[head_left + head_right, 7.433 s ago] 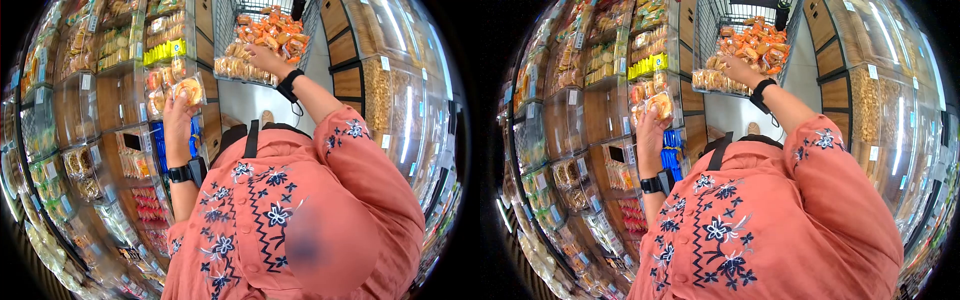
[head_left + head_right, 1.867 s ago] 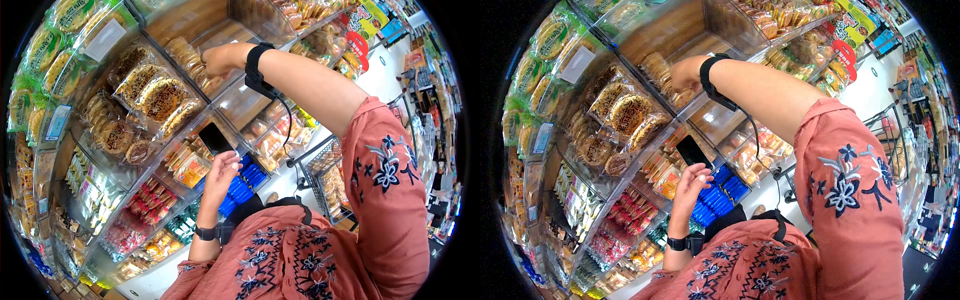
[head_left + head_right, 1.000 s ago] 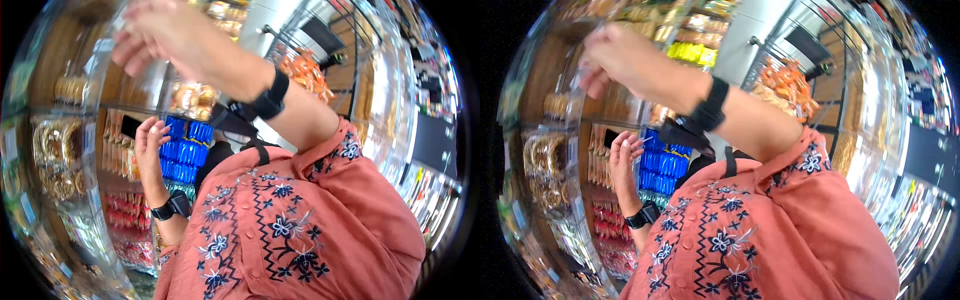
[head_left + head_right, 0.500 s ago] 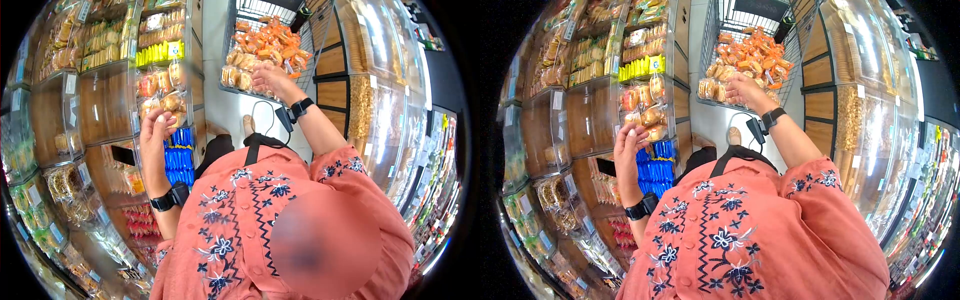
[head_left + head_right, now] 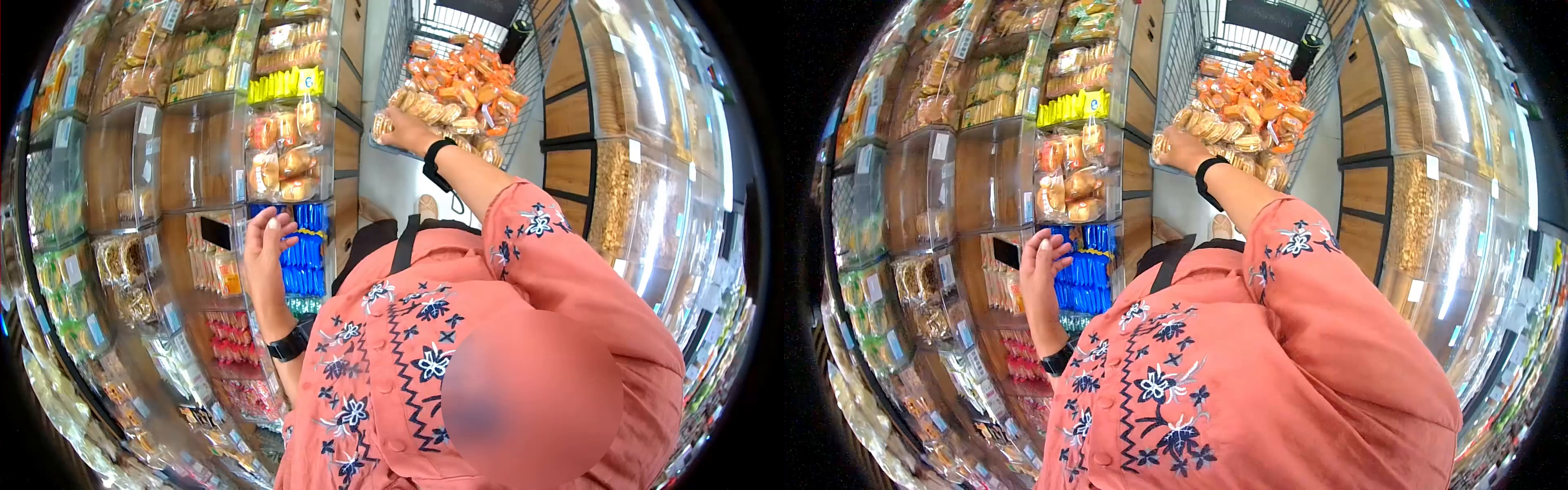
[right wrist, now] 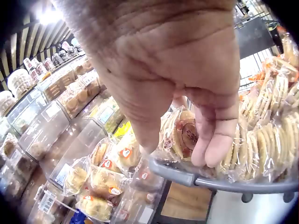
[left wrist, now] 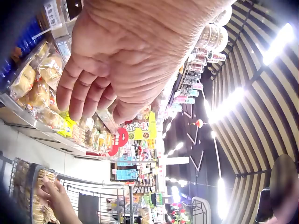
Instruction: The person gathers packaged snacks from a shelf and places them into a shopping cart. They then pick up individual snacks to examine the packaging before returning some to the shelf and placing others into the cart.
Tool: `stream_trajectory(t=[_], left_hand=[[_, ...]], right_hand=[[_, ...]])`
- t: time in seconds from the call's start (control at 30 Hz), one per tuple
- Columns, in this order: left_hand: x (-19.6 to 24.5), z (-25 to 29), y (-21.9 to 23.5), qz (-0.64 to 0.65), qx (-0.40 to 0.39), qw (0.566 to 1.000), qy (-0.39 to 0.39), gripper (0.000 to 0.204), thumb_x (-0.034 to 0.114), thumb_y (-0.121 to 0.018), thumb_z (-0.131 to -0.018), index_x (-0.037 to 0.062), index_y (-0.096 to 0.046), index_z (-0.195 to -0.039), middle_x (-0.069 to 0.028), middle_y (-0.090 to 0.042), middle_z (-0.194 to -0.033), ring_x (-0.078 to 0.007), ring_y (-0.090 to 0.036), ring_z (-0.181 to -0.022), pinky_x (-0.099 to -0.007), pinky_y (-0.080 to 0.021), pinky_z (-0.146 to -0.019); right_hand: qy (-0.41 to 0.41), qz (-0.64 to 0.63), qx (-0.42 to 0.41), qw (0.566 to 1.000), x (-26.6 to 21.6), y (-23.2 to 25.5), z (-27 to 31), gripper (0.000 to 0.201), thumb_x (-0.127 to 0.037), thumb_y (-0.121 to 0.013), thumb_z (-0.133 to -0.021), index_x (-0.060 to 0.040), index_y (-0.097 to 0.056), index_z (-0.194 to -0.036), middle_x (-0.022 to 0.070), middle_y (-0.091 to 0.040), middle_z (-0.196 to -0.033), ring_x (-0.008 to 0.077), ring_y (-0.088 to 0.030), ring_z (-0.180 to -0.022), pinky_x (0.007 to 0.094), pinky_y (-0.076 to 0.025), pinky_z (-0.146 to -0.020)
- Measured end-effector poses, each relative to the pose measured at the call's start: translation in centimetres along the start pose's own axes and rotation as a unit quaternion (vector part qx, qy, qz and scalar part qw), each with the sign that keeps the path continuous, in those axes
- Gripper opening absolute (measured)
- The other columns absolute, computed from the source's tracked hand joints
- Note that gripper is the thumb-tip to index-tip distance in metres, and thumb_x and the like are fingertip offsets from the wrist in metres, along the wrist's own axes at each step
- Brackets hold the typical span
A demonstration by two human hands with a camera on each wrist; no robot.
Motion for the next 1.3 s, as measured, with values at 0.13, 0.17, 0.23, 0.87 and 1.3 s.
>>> stream_trajectory(t=[0.13,0.17,0.23,0.87,1.3], left_hand=[[-1.3,1.0,0.5,0.021,0.018,1.0,0.008,0.044,0.032,-0.058,-0.102,-0.0011,-0.053,-0.131,-0.0151,-0.064,-0.119,-0.0222,-0.065,-0.106,-0.0323,-0.054,-0.085],[-1.4,1.2,0.5,0.021,0.018,1.0,0.01,0.044,0.032,-0.058,-0.102,-0.0011,-0.053,-0.131,-0.0149,-0.064,-0.119,-0.022,-0.065,-0.105,-0.0323,-0.054,-0.085],[-1.5,1.2,0.4,0.02,0.016,1.0,0.014,0.043,0.031,-0.058,-0.102,-0.001,-0.053,-0.131,-0.0144,-0.064,-0.119,-0.0216,-0.066,-0.105,-0.0321,-0.054,-0.084],[6.5,-1.9,-10.4,-0.158,-0.14,0.956,-0.201,0.052,0.015,-0.067,-0.093,0.0036,-0.049,-0.141,-0.0124,-0.053,-0.137,-0.0225,-0.054,-0.125,-0.0341,-0.052,-0.095],[5.6,-3.5,-13.5,0.116,-0.208,0.971,-0.028,0.031,0.015,-0.049,-0.102,-0.0025,-0.053,-0.127,-0.0127,-0.065,-0.117,-0.0214,-0.067,-0.103,-0.0379,-0.06,-0.081]], right_hand=[[-0.04,-0.048,0.005,0.998,0.7,0.2,0.3,0.061,-0.032,-0.075,-0.081,0.0,-0.051,-0.127,0.0287,-0.065,-0.118,0.0425,-0.062,-0.113,0.0457,-0.048,-0.096],[-0.058,-0.065,0.005,0.996,1.0,0.4,0.4,0.058,-0.031,-0.074,-0.082,0.0,-0.051,-0.126,0.0288,-0.065,-0.117,0.0426,-0.062,-0.112,0.0458,-0.049,-0.096],[-0.066,-0.013,0.007,0.998,1.5,0.6,0.4,0.052,-0.028,-0.07,-0.084,0.0,-0.051,-0.124,0.0293,-0.067,-0.11,0.0437,-0.064,-0.107,0.0467,-0.049,-0.093],[-0.017,-0.429,-0.124,0.895,-10.2,11.9,8.3,0.034,-0.021,-0.056,-0.096,-0.0049,-0.054,-0.126,0.0053,-0.065,-0.092,0.0119,-0.065,-0.069,0.0269,-0.056,-0.058],[-0.014,-0.496,-0.189,0.847,-12.6,11.1,9.8,0.038,-0.03,-0.063,-0.098,-0.0007,-0.06,-0.121,0.0044,-0.065,-0.088,0.0124,-0.065,-0.067,0.0248,-0.052,-0.056]])
Point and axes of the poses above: each hand's wrist, its own z-axis away from the middle knuckle, its own y-axis out of the back of the hand, x = y × z, the point moved 3 cm from there along -z, towards the middle knuckle
